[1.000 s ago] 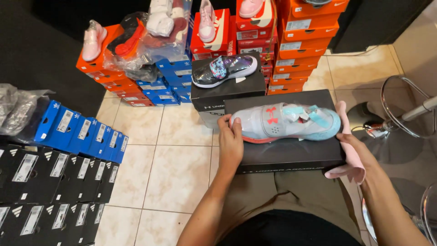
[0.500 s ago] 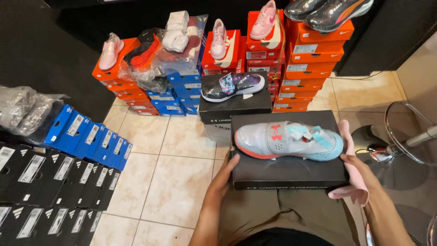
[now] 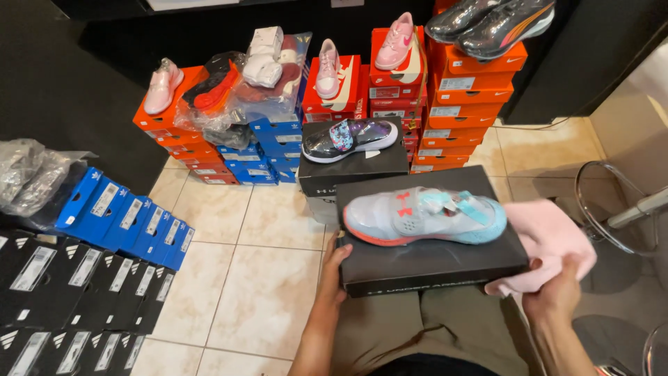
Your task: Cleaning and inspecting shoes and shoe boxes using a cloth
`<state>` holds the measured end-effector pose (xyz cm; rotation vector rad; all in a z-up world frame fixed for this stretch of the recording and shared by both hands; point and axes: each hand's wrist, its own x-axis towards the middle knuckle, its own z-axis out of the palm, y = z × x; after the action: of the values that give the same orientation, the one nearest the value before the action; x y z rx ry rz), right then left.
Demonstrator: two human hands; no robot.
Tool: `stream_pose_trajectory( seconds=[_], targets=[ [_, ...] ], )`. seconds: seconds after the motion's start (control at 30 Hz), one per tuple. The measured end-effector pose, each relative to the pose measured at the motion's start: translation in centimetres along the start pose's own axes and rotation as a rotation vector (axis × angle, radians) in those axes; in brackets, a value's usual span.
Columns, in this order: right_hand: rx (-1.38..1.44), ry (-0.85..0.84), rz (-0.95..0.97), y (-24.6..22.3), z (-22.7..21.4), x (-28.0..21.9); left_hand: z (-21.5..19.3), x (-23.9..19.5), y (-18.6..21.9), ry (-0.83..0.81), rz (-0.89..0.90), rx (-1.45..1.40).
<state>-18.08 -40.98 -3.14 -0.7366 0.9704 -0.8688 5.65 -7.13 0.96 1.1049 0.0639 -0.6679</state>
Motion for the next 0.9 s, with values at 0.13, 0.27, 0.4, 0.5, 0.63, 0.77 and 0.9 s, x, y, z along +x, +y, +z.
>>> stream_pose_trajectory(
  seconds=[0.13, 0.27, 0.4, 0.5, 0.63, 0.77, 0.9],
  targets=[
    [-0.482, 0.004, -0.321, 1.1, -1.2, -4.5, -4.5, 3.6, -2.1, 0.052, 0.004, -0.276],
    [-1.344, -0.801, -0.385, 4.7, -1.2, -10.8, -5.1, 3.8, 0.5, 0.044, 0.054, -0.35],
    [-1.595, -1.374, -0.245, 0.1, 3.4, -15.1, -2.7, 2.4, 3.2, -0.015, 0.033, -0.315],
    [-1.364, -0.864, 0.006, -0.8, 3.2, -13.4, -1.0, 1.5, 4.0, -0.002, -0.018, -0.313],
    [-0.484, -0.611, 0.048, -0.7, 3.1, -10.1, 0.4, 1.3, 4.6, -0.042, 0.101, -0.198],
    [-0.623, -0.254, -0.866, -4.7, 4.5, -10.0, 0.4, 0.2, 6.0, -0.011, 0.125, -0.062],
    [-0.864, -0.542, -1.089, -11.1, 14.2, -13.7, 0.5, 0.2, 5.3, -0.018, 0.084, -0.035]
  ],
)
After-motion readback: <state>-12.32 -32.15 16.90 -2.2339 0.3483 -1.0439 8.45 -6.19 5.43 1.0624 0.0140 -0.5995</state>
